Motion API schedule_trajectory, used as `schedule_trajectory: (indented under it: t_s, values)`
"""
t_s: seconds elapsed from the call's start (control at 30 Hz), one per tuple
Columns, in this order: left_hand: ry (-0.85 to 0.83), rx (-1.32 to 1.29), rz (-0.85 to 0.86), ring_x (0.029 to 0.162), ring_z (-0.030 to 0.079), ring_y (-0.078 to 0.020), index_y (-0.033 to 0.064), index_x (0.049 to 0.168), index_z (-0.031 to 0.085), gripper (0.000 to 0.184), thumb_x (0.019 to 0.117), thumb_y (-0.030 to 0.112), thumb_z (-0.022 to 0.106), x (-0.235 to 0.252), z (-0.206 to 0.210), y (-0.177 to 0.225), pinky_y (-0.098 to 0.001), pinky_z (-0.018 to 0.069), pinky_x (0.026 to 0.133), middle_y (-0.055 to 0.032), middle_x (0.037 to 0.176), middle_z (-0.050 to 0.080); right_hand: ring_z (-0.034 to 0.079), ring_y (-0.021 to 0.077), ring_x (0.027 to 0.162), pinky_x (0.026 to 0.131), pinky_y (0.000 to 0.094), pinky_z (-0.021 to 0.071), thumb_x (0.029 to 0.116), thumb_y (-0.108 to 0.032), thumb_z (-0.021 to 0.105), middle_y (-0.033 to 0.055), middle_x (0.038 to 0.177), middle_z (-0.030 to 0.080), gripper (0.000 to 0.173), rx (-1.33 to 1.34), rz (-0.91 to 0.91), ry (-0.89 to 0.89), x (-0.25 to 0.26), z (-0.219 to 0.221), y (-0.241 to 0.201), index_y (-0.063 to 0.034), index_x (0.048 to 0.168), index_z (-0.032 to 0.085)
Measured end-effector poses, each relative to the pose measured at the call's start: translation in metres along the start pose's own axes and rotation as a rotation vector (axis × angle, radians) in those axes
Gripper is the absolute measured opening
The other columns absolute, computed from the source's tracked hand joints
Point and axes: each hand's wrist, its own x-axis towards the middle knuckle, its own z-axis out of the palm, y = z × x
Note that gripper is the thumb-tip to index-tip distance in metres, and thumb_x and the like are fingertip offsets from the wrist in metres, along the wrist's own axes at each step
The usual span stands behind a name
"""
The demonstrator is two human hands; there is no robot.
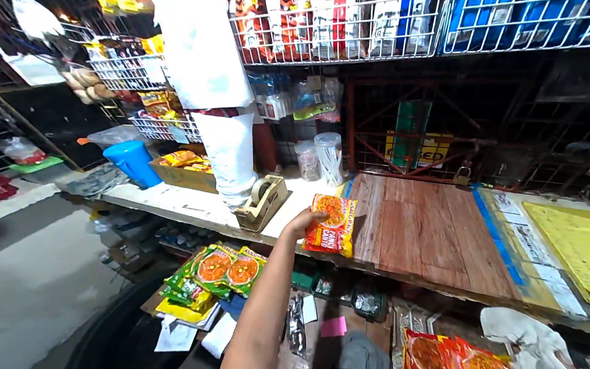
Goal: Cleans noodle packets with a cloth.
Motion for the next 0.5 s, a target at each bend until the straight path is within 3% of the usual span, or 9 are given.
schedule_trajectory:
  t_s: [0.1, 0.17, 0.23, 0.3, 0.33, 0.37, 0.4, 0.43, 0.5]
  values:
    - [0.025, -0.264, 0.020, 0.084, 0.073, -0.0189, 0.0046, 0.133, 0.049, 0.029, 0.1069, 0.017, 0.049, -0.035, 0.053, -0.023, -0.0376, 0.0622, 0.076, -0.0103, 0.097, 0.072, 0.068, 0.0000, 0.092, 0.088, 0.0240, 0.0581, 0.1078, -0.022, 0.036, -0.0080, 0.098, 0.070, 0.030, -0.106, -0.015, -0.053, 0.017, 0.011, 0.006, -0.0064, 0.123, 0.056]
    - [-0.013, -0.467, 0.029, 0.089, 0.073, -0.0218, 0.0070, 0.137, 0.045, 0.031, 0.1095, 0.022, 0.043, -0.056, 0.091, -0.042, -0.0406, 0.0628, 0.078, -0.0121, 0.101, 0.072, 0.066, -0.0053, 0.089, 0.085, 0.0192, 0.0578, 0.1056, -0.019, 0.038, -0.0095, 0.098, 0.068, 0.034, -0.240, -0.081, -0.128, 0.025, 0.037, 0.000, 0.0003, 0.130, 0.051]
    - [-0.051, -0.593, 0.048, 0.091, 0.073, -0.0210, 0.0078, 0.135, 0.045, 0.029, 0.1109, 0.023, 0.038, -0.073, 0.127, -0.059, -0.0397, 0.0625, 0.080, -0.0109, 0.102, 0.072, 0.067, -0.0046, 0.087, 0.084, 0.0189, 0.0585, 0.0989, -0.021, 0.047, -0.0053, 0.099, 0.070, 0.041, -0.320, -0.238, -0.208, 0.032, 0.074, -0.006, 0.0071, 0.128, 0.054]
    - [-0.093, -0.649, 0.079, 0.089, 0.074, -0.0189, 0.0061, 0.132, 0.045, 0.028, 0.1122, 0.022, 0.033, -0.090, 0.161, -0.073, -0.0369, 0.0629, 0.079, -0.0092, 0.099, 0.073, 0.067, -0.0015, 0.098, 0.091, 0.0202, 0.0564, 0.0941, -0.025, 0.058, 0.0024, 0.110, 0.072, 0.044, -0.422, -0.478, -0.298, 0.040, 0.108, -0.006, 0.0095, 0.122, 0.062]
    - [-0.112, -0.662, 0.081, 0.089, 0.074, -0.0183, 0.0058, 0.133, 0.044, 0.028, 0.1124, 0.022, 0.032, -0.100, 0.176, -0.077, -0.0363, 0.0630, 0.079, -0.0090, 0.098, 0.073, 0.065, 0.0062, 0.113, 0.101, 0.0263, 0.0525, 0.0929, -0.029, 0.062, 0.0101, 0.122, 0.069, 0.048, -0.537, -0.618, -0.344, 0.045, 0.122, -0.004, 0.0085, 0.123, 0.065]
    - [-0.122, -0.652, 0.079, 0.088, 0.074, -0.0176, 0.0058, 0.134, 0.042, 0.029, 0.1124, 0.022, 0.031, -0.110, 0.190, -0.079, -0.0356, 0.0630, 0.079, -0.0085, 0.098, 0.072, 0.061, 0.0212, 0.126, 0.107, 0.0399, 0.0484, 0.0918, -0.035, 0.063, 0.0182, 0.133, 0.065, 0.051, -0.692, -0.756, -0.373, 0.051, 0.135, 0.002, 0.0043, 0.124, 0.069]
    - [-0.118, -0.630, 0.081, 0.087, 0.073, -0.0171, 0.0049, 0.136, 0.040, 0.031, 0.1125, 0.022, 0.031, -0.120, 0.202, -0.079, -0.0352, 0.0627, 0.079, -0.0085, 0.097, 0.072, 0.056, 0.0368, 0.133, 0.109, 0.0552, 0.0446, 0.0906, -0.040, 0.063, 0.0236, 0.139, 0.061, 0.054, -0.848, -0.860, -0.391, 0.055, 0.146, 0.009, -0.0005, 0.126, 0.070]
    - [-0.108, -0.615, 0.101, 0.087, 0.073, -0.0160, 0.0041, 0.137, 0.039, 0.032, 0.1121, 0.022, 0.030, -0.126, 0.211, -0.079, -0.0341, 0.0624, 0.079, -0.0081, 0.097, 0.071, 0.053, 0.0452, 0.134, 0.107, 0.0631, 0.0437, 0.0902, -0.045, 0.062, 0.0259, 0.141, 0.058, 0.057, -0.970, -0.943, -0.393, 0.056, 0.155, 0.019, -0.0041, 0.129, 0.070]
    - [-0.048, -0.606, 0.164, 0.089, 0.072, -0.0129, 0.0031, 0.137, 0.041, 0.036, 0.1127, 0.027, 0.028, -0.129, 0.219, -0.078, -0.0314, 0.0612, 0.081, -0.0074, 0.099, 0.071, 0.057, 0.0467, 0.129, 0.104, 0.0638, 0.0455, 0.0929, -0.048, 0.056, 0.0263, 0.138, 0.061, 0.059, -1.059, -1.065, -0.395, 0.043, 0.160, 0.038, -0.0046, 0.130, 0.069]
